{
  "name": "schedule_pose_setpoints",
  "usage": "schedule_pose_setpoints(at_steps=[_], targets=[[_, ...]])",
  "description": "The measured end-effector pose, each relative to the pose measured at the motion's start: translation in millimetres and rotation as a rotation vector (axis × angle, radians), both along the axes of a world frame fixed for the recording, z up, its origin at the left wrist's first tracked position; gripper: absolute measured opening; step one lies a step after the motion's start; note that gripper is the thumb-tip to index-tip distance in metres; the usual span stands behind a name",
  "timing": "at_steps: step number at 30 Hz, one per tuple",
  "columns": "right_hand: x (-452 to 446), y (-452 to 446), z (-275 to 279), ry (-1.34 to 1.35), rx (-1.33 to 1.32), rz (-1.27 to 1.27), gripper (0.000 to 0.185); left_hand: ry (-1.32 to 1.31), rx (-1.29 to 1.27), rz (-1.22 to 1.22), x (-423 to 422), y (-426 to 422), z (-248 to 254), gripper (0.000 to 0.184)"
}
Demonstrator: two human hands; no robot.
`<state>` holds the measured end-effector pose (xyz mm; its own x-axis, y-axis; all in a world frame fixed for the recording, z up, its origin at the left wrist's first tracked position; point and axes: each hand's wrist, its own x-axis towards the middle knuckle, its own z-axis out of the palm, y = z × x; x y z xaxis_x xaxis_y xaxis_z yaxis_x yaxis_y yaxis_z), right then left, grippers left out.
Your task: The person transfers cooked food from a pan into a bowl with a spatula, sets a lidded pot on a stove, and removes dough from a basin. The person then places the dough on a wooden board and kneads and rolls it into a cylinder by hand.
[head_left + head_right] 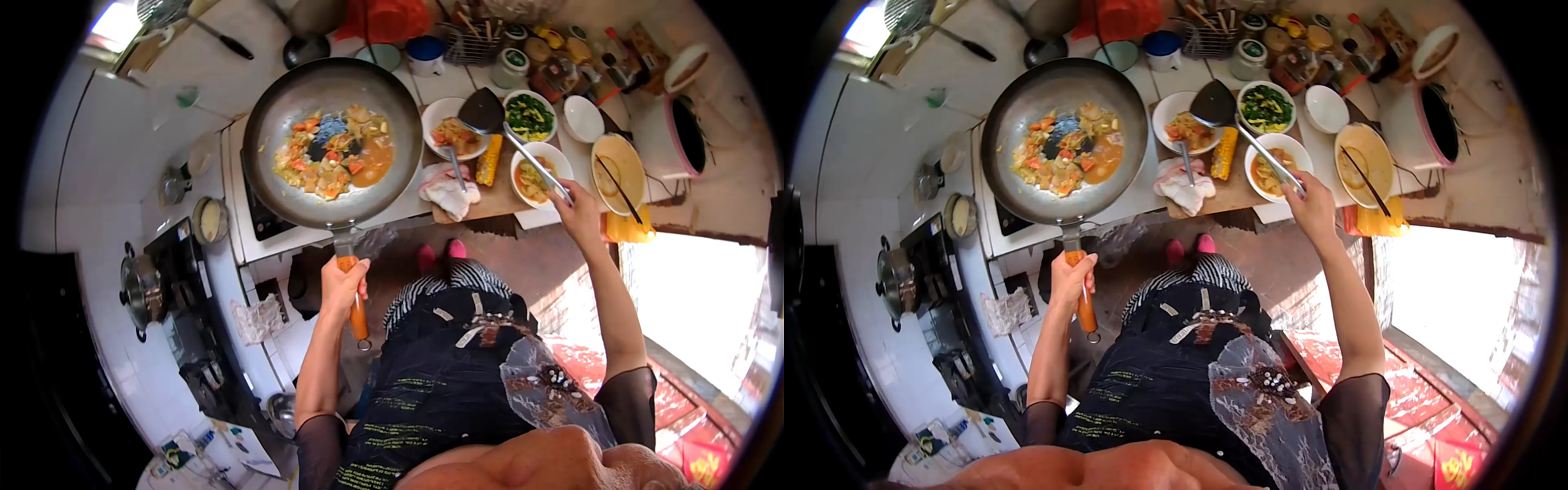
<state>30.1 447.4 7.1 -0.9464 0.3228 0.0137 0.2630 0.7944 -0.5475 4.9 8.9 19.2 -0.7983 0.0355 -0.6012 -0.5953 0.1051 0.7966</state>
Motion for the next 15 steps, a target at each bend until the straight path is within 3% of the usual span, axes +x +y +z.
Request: schedule_pose_setpoints(at_steps=[2,3,5,6,8,10,15], targets=[[3.8,5.6,-23.4,0.045,-0.304,-0.06,0.034,0.036,0.022,-0.06,-8.3,-7.5,-1.2,0.019],[8.4,-0.3,-11.5,0.055,-0.291,-0.097,0.034,0.041,0.036,-0.098,-14.2,-6.9,0.6,0.019],[12.4,-17.0,28.4,-0.145,-0.939,-0.289,0.032,0.019,0.006,-0.143,-17.2,-8.7,9.7,0.019],[17.6,-19.6,41.5,-0.143,-0.937,-0.298,0.032,0.017,0.009,-0.151,-20.6,-7.5,13.8,0.019],[25.0,-28.6,66.9,-0.109,-1.195,-0.239,0.034,0.001,0.031,-0.255,-18.8,-3.9,23.5,0.019],[16.6,-42.9,79.6,-0.047,-1.319,-0.095,0.036,0.007,0.004,-0.325,-28.3,3.8,38.4,0.019],[3.3,-37.6,97.0,-0.048,-0.962,0.018,0.041,-0.007,0.04,-0.453,-25.4,67.3,45.2,0.018]])
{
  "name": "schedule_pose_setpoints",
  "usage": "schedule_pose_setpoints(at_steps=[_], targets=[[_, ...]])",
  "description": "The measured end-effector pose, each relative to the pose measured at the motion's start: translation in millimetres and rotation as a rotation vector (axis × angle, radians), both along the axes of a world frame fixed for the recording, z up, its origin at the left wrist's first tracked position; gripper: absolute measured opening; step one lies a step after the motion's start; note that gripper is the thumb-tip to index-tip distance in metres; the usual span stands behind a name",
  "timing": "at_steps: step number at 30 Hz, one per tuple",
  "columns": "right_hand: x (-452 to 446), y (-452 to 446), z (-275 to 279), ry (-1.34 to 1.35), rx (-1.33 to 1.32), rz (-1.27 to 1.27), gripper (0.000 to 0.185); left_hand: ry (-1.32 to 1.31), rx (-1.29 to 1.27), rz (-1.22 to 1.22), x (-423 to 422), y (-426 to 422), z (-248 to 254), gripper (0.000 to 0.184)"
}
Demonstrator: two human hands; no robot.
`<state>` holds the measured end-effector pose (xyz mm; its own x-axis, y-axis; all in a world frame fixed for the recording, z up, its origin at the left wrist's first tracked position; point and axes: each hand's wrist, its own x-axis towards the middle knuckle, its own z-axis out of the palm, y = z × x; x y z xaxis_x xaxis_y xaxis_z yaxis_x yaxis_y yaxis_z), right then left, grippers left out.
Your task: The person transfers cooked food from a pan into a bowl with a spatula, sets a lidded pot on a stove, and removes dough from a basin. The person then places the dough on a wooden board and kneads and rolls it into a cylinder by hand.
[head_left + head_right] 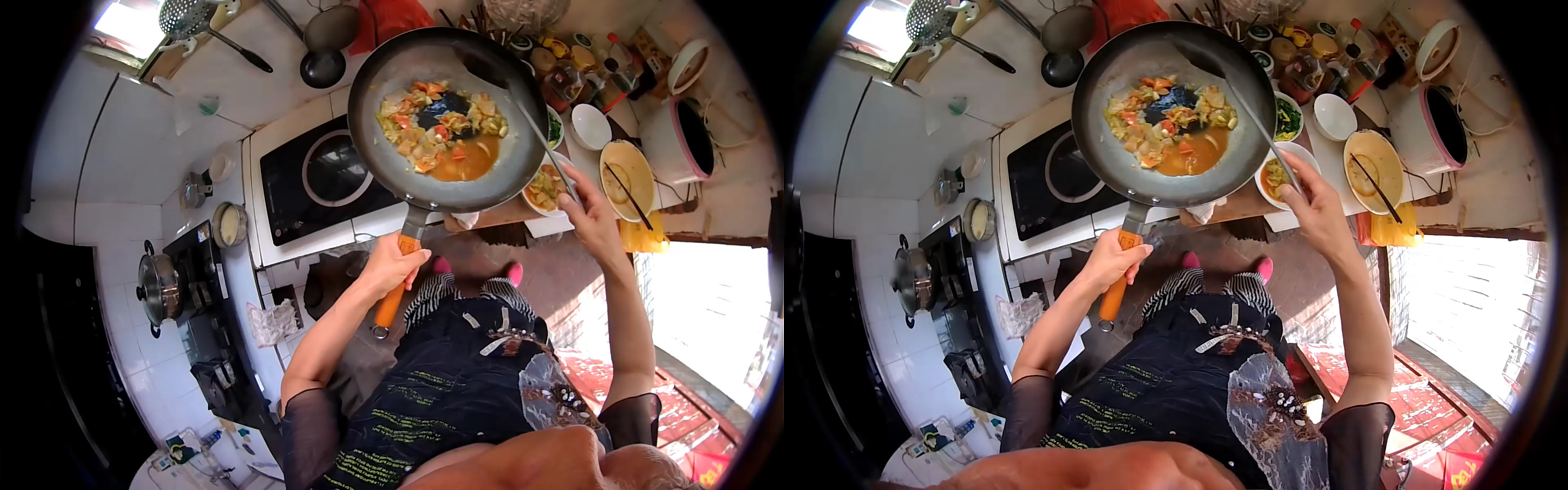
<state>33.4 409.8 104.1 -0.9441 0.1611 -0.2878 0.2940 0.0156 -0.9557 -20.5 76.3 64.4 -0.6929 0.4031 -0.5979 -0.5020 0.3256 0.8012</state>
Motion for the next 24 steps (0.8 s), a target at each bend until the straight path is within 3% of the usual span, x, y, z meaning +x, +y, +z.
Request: schedule_pose_setpoints(at_steps=[1,3,5,9,12,20,23,24], targets=[[-7.5,4.5,-8.0,0.286,0.428,0.062,0.043,0.017,0.028,-0.028,0.7,14.0,-1.0,0.017],[-11.9,16.5,-16.3,0.579,0.856,0.104,0.046,0.049,0.047,-0.066,4.9,46.1,-2.6,0.016],[-11.0,28.3,-15.9,0.326,1.023,0.05,0.044,0.071,0.041,-0.15,14.4,79.5,-5.4,0.015],[3.1,67.6,-29.2,0.324,1.034,-0.027,0.041,0.019,0.086,-0.15,42.5,153.7,-17.1,0.015],[46.9,114.1,-32.3,0.278,1.125,0.086,0.042,-0.019,0.102,-0.137,62.4,204.9,-20.2,0.017],[119.5,247.3,22.3,0.197,1.409,0.329,0.036,-0.046,0.083,-0.123,98.2,286.5,-38.4,0.019],[124.2,263.2,28.7,0.163,1.373,0.255,0.035,-0.057,0.069,-0.123,103.1,303.4,-38.0,0.019],[121.5,260.1,22.8,0.161,1.249,0.172,0.032,-0.061,0.062,-0.128,104.5,307.5,-37.9,0.019]])
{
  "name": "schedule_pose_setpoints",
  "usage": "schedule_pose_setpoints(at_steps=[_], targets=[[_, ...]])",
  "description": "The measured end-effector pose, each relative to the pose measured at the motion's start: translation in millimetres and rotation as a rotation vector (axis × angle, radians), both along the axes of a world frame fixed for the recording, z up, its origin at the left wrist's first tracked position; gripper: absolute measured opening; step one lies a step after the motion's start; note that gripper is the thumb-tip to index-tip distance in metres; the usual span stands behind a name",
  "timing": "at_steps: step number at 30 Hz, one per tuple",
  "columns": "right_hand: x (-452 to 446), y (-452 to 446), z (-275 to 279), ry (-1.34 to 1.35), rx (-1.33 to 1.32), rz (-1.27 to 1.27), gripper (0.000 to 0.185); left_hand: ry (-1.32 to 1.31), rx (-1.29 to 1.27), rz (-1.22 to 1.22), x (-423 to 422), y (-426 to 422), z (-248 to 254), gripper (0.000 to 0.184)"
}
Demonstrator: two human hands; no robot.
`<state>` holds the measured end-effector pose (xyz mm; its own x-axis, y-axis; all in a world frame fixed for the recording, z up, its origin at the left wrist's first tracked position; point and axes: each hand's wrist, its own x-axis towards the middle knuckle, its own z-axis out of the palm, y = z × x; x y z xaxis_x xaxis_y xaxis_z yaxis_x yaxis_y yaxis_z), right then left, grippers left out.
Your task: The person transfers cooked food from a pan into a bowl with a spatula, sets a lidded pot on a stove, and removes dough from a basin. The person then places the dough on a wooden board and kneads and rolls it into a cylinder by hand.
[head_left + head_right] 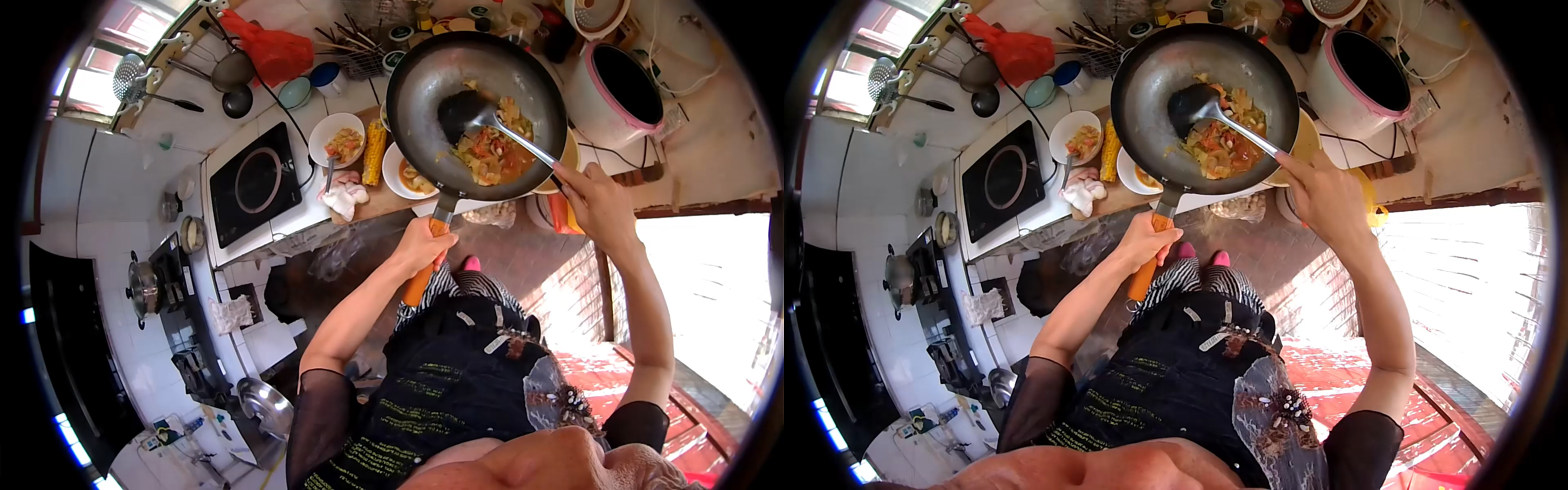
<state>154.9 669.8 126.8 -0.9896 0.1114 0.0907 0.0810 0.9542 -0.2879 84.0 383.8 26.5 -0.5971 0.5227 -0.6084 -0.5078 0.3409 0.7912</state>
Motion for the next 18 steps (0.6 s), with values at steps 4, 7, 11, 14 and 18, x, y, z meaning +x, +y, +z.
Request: schedule_pose_setpoints(at_steps=[4,7,11,14,18], targets=[[-17.1,-5.3,-30.1,0.032,-0.264,0.018,0.032,0.01,-0.039,-0.052,0.6,10.3,-0.6,0.019],[-14.9,2.3,-33.5,-0.007,-0.286,-0.003,0.031,0.035,-0.049,-0.087,-5.4,15.9,3.4,0.019],[12.1,32.9,-6.6,0.012,-0.134,0.089,0.032,0.065,-0.059,-0.13,-14.7,14.4,-0.4,0.017],[21.6,51.8,15.4,-0.069,0.138,0.146,0.033,0.078,-0.084,-0.129,-15.0,20.2,-5.4,0.016],[11.0,66.3,2.9,0.046,0.082,0.072,0.031,0.103,-0.118,-0.094,-8.9,33.6,-2.9,0.016]])
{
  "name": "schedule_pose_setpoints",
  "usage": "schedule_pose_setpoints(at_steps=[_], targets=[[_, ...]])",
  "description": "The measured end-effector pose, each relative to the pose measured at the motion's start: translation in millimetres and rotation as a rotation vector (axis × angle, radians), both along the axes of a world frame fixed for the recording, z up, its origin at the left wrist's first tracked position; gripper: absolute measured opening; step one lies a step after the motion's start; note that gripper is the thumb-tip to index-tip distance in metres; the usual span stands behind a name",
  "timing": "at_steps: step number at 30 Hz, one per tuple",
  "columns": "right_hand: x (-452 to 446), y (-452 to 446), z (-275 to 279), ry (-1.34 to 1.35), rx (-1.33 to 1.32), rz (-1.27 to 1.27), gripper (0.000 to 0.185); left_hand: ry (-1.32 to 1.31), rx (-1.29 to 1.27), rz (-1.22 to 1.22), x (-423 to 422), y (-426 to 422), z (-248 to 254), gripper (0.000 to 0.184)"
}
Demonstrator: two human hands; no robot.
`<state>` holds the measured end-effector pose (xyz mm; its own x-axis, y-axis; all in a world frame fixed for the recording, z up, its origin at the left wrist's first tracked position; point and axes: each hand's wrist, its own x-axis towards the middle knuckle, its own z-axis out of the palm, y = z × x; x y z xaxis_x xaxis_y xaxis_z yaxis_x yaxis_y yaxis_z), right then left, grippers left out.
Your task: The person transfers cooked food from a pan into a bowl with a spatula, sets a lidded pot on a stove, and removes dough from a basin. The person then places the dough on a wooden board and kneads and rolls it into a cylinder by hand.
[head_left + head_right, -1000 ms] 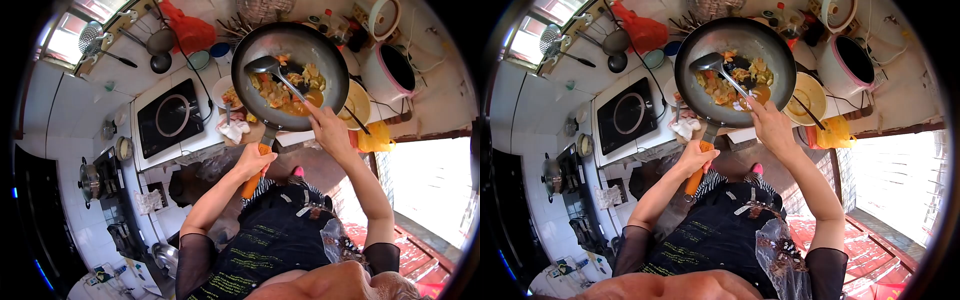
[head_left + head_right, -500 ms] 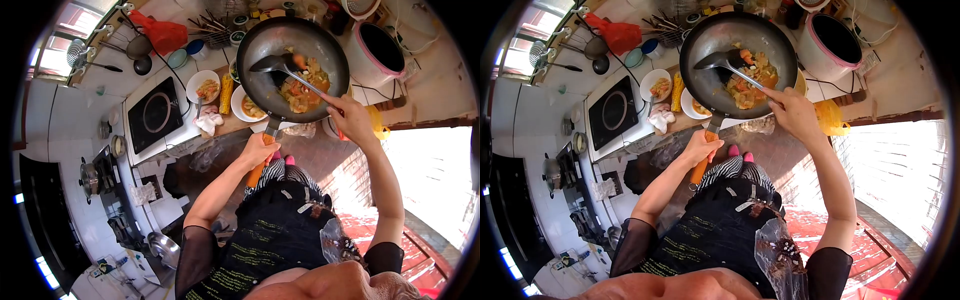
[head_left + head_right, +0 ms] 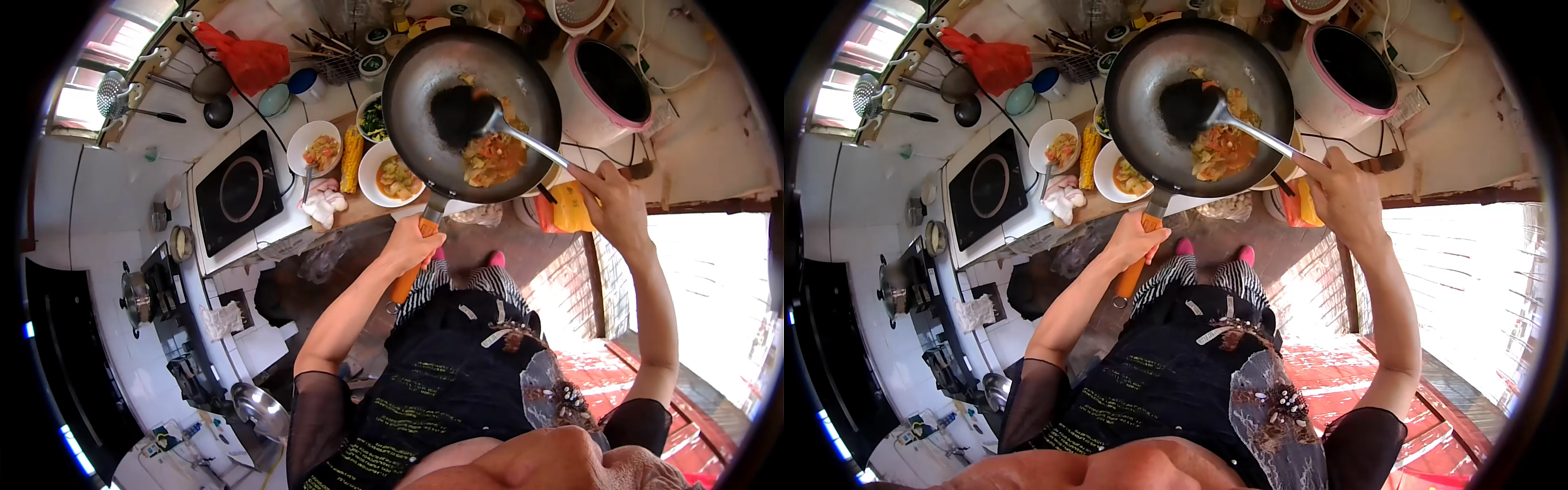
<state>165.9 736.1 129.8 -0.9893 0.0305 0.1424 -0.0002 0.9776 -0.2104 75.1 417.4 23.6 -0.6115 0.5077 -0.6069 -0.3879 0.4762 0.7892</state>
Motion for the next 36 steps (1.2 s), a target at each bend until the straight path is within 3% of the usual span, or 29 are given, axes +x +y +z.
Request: schedule_pose_setpoints(at_steps=[7,13,18,21,26,29,33,36], targets=[[-51.8,15.4,-79.1,0.195,-0.093,0.016,0.037,0.024,0.005,0.18,39.9,51.1,-4.6,0.016],[12.2,46.4,-94.8,-0.091,-0.251,-0.038,0.038,0.049,0.045,0.376,65.8,93.4,-14.0,0.019],[19.5,78.7,-99.3,-0.053,-0.345,0.074,0.038,0.072,-0.05,0.468,68.2,108.0,-20.2,0.018],[-7.1,80.9,-85.3,-0.105,-0.235,0.043,0.037,0.105,-0.108,0.475,65.3,108.0,-23.0,0.017],[-69.6,91.4,-90.2,0.266,0.082,0.146,0.038,0.271,-0.186,0.433,59.9,105.3,-28.8,0.018],[-69.5,100.6,-93.0,0.236,0.15,0.09,0.04,0.332,-0.216,0.41,56.4,104.1,-27.6,0.017],[-37.3,97.6,-114.8,0.052,-0.095,-0.014,0.034,0.357,-0.306,0.372,49.8,102.5,-41.2,0.02],[-15.9,95.4,-124.9,-0.077,-0.258,-0.053,0.035,0.55,-0.441,0.297,44.1,99.2,-59.3,0.025]])
